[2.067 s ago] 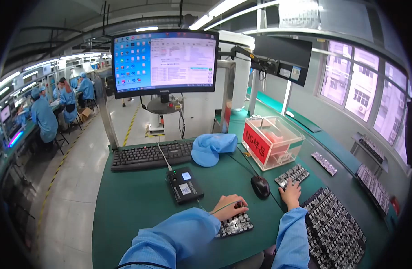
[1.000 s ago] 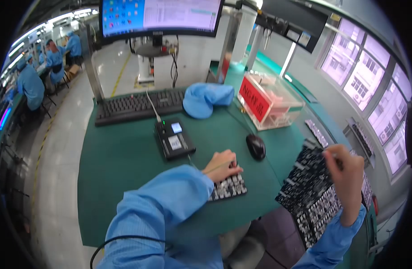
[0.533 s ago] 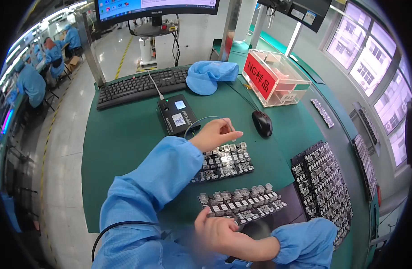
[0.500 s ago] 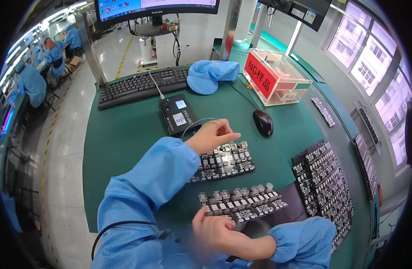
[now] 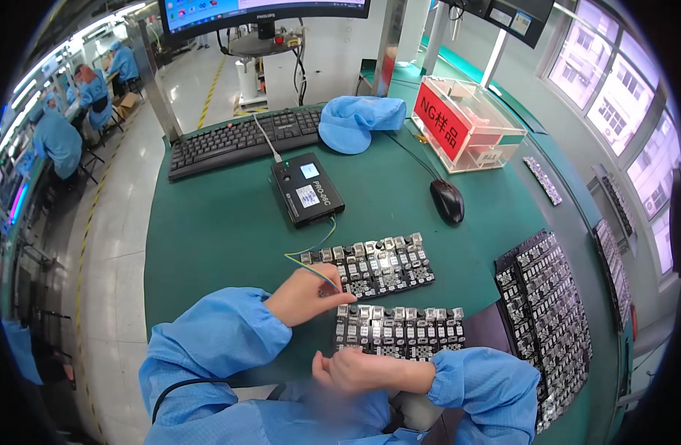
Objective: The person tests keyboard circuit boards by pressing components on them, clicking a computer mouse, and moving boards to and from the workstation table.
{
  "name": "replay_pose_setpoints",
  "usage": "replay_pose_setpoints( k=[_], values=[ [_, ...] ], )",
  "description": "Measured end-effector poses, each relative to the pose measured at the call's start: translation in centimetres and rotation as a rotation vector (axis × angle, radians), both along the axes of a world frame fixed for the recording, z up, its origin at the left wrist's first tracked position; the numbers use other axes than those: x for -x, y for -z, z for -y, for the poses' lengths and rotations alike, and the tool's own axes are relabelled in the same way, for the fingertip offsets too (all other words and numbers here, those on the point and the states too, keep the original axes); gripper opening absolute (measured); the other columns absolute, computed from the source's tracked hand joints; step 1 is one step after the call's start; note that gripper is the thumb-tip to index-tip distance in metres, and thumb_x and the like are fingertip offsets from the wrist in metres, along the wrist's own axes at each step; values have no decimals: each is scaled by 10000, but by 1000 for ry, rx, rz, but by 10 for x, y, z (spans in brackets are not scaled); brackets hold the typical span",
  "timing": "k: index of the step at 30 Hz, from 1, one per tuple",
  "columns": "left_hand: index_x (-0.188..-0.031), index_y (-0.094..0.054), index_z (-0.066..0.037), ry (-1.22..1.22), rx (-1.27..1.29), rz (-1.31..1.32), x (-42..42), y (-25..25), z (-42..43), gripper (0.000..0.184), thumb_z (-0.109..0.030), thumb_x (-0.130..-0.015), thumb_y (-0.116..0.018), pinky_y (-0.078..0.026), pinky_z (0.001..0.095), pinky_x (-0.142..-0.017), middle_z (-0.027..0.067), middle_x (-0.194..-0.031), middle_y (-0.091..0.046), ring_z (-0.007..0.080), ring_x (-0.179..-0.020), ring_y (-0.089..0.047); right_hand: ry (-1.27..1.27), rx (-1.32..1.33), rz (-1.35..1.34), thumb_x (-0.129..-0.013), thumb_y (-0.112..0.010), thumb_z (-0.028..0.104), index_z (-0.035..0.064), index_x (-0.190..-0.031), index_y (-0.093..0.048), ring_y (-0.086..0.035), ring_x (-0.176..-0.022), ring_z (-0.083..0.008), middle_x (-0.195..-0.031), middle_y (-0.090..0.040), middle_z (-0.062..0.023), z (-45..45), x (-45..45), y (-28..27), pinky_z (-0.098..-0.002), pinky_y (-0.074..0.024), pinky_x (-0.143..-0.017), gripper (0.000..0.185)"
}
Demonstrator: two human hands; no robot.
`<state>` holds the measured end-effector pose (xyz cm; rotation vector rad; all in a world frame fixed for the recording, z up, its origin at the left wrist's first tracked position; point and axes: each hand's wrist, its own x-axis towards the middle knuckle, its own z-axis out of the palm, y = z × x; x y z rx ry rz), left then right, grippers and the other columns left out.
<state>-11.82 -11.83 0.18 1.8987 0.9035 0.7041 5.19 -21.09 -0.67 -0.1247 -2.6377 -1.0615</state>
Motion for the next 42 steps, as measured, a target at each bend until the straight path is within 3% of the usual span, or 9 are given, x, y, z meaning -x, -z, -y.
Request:
replay_pose_setpoints(
  k=[1, 3, 4, 11, 13, 15, 18, 24, 42],
  values=[
    [-752, -565, -75, 1, 4, 2, -3, 3, 1, 290, -270, -800, -774, -392, 291, -588, 51, -717, -546, 146, -648, -498, 1, 4, 2, -886, -482, 91, 16, -853, -608, -386, -408, -102, -481, -405, 44, -1, -1, 4, -259, -280, -445, 150],
    [-751, -571, -93, 90, -404, -270, -9, 6, 3, 296, -320, -808, -750, -398, 341, -692, 58, -747, -542, 218, -726, -518, 43, 73, 38, -904, -514, 117, 20, -911, -596, -353, -423, -77, -488, -333, 76, 0, -3, 9, -251, -281, -447, 127],
    [-752, -573, -106, 111, -380, -300, -11, 3, 4, 301, -357, -815, -728, -377, 372, -765, 57, -764, -547, 263, -773, -515, 90, 114, 27, -861, -538, 107, 18, -945, -609, -365, -456, -73, -523, -337, 78, 1, -6, 6, -240, -292, -476, 141],
    [-751, -563, -107, 122, -473, -236, -14, 11, 1, 280, -331, -840, -706, -357, 369, -716, 46, -752, -534, 243, -742, -504, 155, 358, -40, -771, -579, 93, 54, -1172, -596, -483, -609, -86, -696, -471, 34, 10, -44, -20, -227, -392, -584, 403],
    [-743, -554, -102, 94, -507, -220, -15, 12, 2, 263, -297, -859, -686, -347, 372, -706, 43, -744, -524, 238, -741, -499, 310, 540, -174, -777, -698, 308, 123, -1240, -568, -605, -921, -214, -1014, -600, -66, 19, -65, -14, -298, -487, -748, 516],
    [-740, -546, -98, 87, -520, -202, -17, 12, 2, 252, -274, -869, -673, -344, 371, -712, 41, -738, -517, 235, -749, -499, 552, 662, -270, -696, -761, 491, 136, -1275, -549, -520, -1154, -327, -1211, -548, -124, 24, -90, -25, -448, -444, -927, 711],
    [-730, -544, -105, 95, -536, -210, -19, 13, 2, 264, -287, -857, -686, -346, 367, -714, 39, -744, -513, 232, -757, -498, 940, 815, -336, -632, -778, 579, 90, -1357, -459, -323, -1340, -416, -1403, -419, -164, 29, -127, -38, -559, -230, -1107, 931],
    [-702, -539, -109, 121, -668, -210, -38, 14, 4, 337, -384, -839, -676, -376, 372, -749, 37, -751, -517, 233, -808, -514, 804, 960, -475, -594, -816, 540, 56, -1361, -437, -368, -1344, -363, -1421, -432, -149, 16, -148, -13, -564, -219, -1132, 982],
    [-722, -524, -104, 33, -575, -255, -28, 16, 4, 331, -333, -787, -753, -343, 375, -742, 25, -772, -509, 229, -780, -501, 674, 1045, -547, -558, -861, 484, 46, -1348, -463, -407, -1331, -335, -1373, -498, -119, -4, -154, -13, -568, -232, -1140, 987]
  ],
)
